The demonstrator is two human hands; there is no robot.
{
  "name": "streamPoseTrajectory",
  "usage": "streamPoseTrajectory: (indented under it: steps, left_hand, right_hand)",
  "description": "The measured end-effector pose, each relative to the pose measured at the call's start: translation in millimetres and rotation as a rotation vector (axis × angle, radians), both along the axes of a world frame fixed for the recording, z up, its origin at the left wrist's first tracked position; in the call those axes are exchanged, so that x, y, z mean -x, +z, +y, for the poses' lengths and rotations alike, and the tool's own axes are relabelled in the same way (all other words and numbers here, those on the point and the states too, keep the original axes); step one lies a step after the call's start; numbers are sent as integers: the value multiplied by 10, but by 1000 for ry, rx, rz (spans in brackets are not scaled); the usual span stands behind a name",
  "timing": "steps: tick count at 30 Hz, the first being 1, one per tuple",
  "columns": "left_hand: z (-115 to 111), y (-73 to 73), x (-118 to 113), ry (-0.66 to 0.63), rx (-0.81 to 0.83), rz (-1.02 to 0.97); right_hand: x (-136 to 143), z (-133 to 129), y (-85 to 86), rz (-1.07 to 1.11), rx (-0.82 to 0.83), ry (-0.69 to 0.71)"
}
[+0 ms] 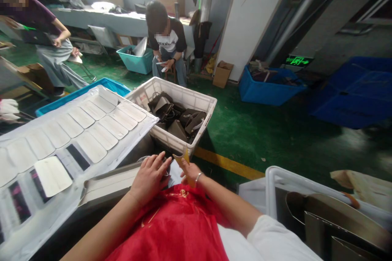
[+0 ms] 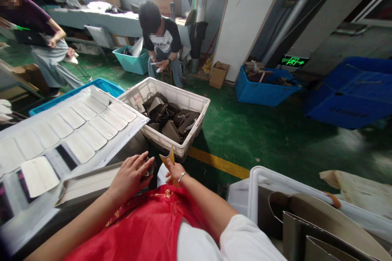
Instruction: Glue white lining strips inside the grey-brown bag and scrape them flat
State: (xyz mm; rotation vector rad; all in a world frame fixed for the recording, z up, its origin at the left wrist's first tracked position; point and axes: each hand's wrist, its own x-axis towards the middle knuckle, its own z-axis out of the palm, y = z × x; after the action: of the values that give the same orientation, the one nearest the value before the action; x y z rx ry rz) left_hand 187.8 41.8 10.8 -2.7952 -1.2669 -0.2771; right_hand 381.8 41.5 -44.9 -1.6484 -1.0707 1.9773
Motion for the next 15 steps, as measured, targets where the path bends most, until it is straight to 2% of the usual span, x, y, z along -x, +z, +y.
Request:
streamPoseTrajectory:
  steps: [3,4,6,9,10,12,15]
  left_hand:
    - [1,-32,22,8,23,-49]
    - [3,-47,31,9,29,-67]
    - [8,-78,47,5,39,-96]
    - [15,-107,67,17,59,-126]
    - [17,-112,74,24,62,-136]
    - [19,-113,89,35,62,-156]
    - [25,-107,111,27,78,-180]
  right_hand:
    - [-463,-19,177,-55,-21,74]
    - [-555,-11,269,-55,-35,132]
    - [-618,32,467,-44,-68,334]
    - [-467,158,686,-107,-132,704]
    - [-387,209,719,-150,-157,784]
    - [-241,307,725,-224,-202,875]
    - [-128,407,661,-229,-206,909]
